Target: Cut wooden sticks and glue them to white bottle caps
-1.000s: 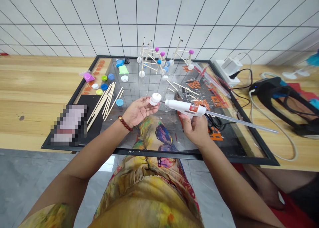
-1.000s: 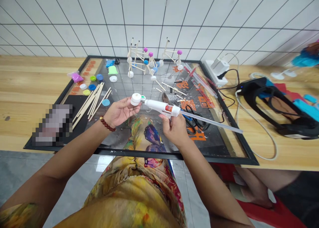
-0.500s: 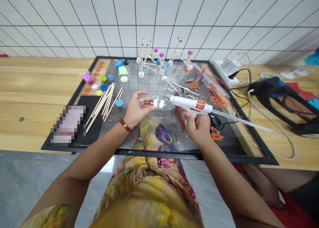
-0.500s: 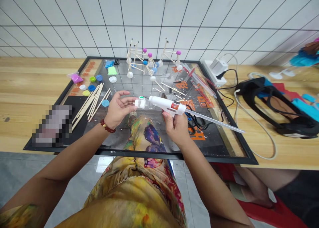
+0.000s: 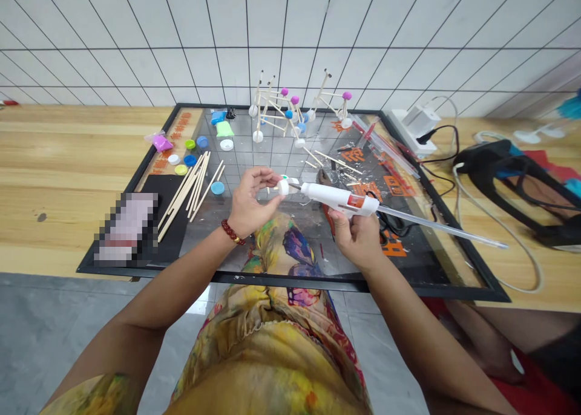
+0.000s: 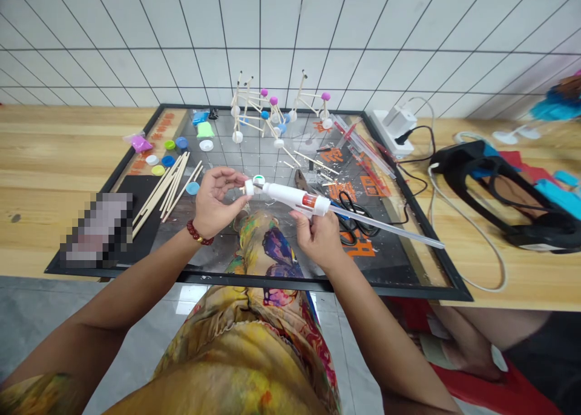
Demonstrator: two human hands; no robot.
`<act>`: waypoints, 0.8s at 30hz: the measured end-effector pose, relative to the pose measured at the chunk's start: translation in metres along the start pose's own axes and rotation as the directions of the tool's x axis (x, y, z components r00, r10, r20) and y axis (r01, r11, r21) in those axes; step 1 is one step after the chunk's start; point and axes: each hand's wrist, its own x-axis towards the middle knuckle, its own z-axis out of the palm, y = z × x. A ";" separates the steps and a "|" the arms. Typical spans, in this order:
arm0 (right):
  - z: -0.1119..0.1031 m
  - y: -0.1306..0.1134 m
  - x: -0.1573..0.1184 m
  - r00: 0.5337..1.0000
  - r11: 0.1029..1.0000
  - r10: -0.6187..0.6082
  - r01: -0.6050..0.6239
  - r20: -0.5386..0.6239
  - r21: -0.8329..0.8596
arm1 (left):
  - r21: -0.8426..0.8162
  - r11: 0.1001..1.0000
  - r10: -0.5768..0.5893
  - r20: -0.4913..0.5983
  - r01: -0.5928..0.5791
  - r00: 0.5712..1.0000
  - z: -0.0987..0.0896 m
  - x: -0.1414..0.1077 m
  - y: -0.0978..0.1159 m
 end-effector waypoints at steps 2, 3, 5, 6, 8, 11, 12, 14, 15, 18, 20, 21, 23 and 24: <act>0.000 0.000 0.000 1.000 1.000 -0.001 0.001 0.009 -0.005 | 0.003 1.000 -0.001 -0.009 0.001 1.000 0.000 0.000 0.000; 0.000 0.000 -0.001 1.000 1.000 -0.010 0.010 0.006 -0.009 | 0.002 1.000 -0.006 -0.013 0.006 1.000 0.000 0.001 0.000; 0.001 0.001 -0.001 1.000 1.000 -0.024 0.023 -0.003 -0.017 | 0.000 1.000 -0.020 -0.015 0.020 1.000 0.000 0.001 0.000; 0.001 0.001 -0.001 1.000 0.999 -0.026 0.026 -0.005 -0.019 | -0.002 1.000 -0.028 -0.017 0.028 0.999 0.000 0.001 0.000; 0.001 0.000 -0.001 1.000 1.000 -0.027 0.027 -0.004 -0.016 | -0.010 0.999 -0.048 -0.031 0.048 0.998 0.001 0.002 0.000; 0.001 -0.001 -0.001 0.999 0.999 -0.046 0.046 0.002 -0.004 | -0.051 0.997 -0.068 -0.060 0.065 0.996 0.001 0.003 0.001; 0.000 -0.001 -0.001 0.999 0.999 -0.048 0.048 0.008 -0.004 | -0.069 0.995 -0.071 -0.067 0.067 0.995 0.002 0.003 0.002; 0.000 -0.001 -0.001 0.999 0.999 -0.039 0.039 0.027 -0.002 | -0.098 0.992 -0.087 -0.075 0.080 0.993 0.003 0.004 0.003; 0.000 -0.001 -0.001 0.999 0.999 -0.035 0.035 0.033 0.003 | -0.107 0.990 -0.100 -0.077 0.091 0.992 0.003 0.004 0.004; 0.000 0.001 -0.002 0.999 0.999 -0.041 0.040 0.018 0.027 | -0.119 0.985 -0.135 -0.087 0.125 0.987 0.003 0.005 0.005; 0.000 0.002 -0.003 0.999 0.998 -0.042 0.042 -0.001 0.038 | -0.116 0.985 -0.139 -0.093 0.128 0.986 0.003 0.005 0.004; 0.001 0.002 -0.003 0.999 0.998 -0.042 0.042 -0.007 0.038 | -0.111 0.986 -0.136 -0.095 0.125 0.986 0.003 0.005 0.004; 0.001 0.002 -0.003 0.999 0.999 -0.040 0.040 -0.008 0.021 | -0.093 0.989 -0.122 -0.091 0.114 0.988 0.003 0.004 0.002; 0.001 0.001 -0.002 0.999 0.999 -0.040 0.040 -0.005 0.009 | -0.083 0.991 -0.111 -0.086 0.104 0.990 0.003 0.004 0.001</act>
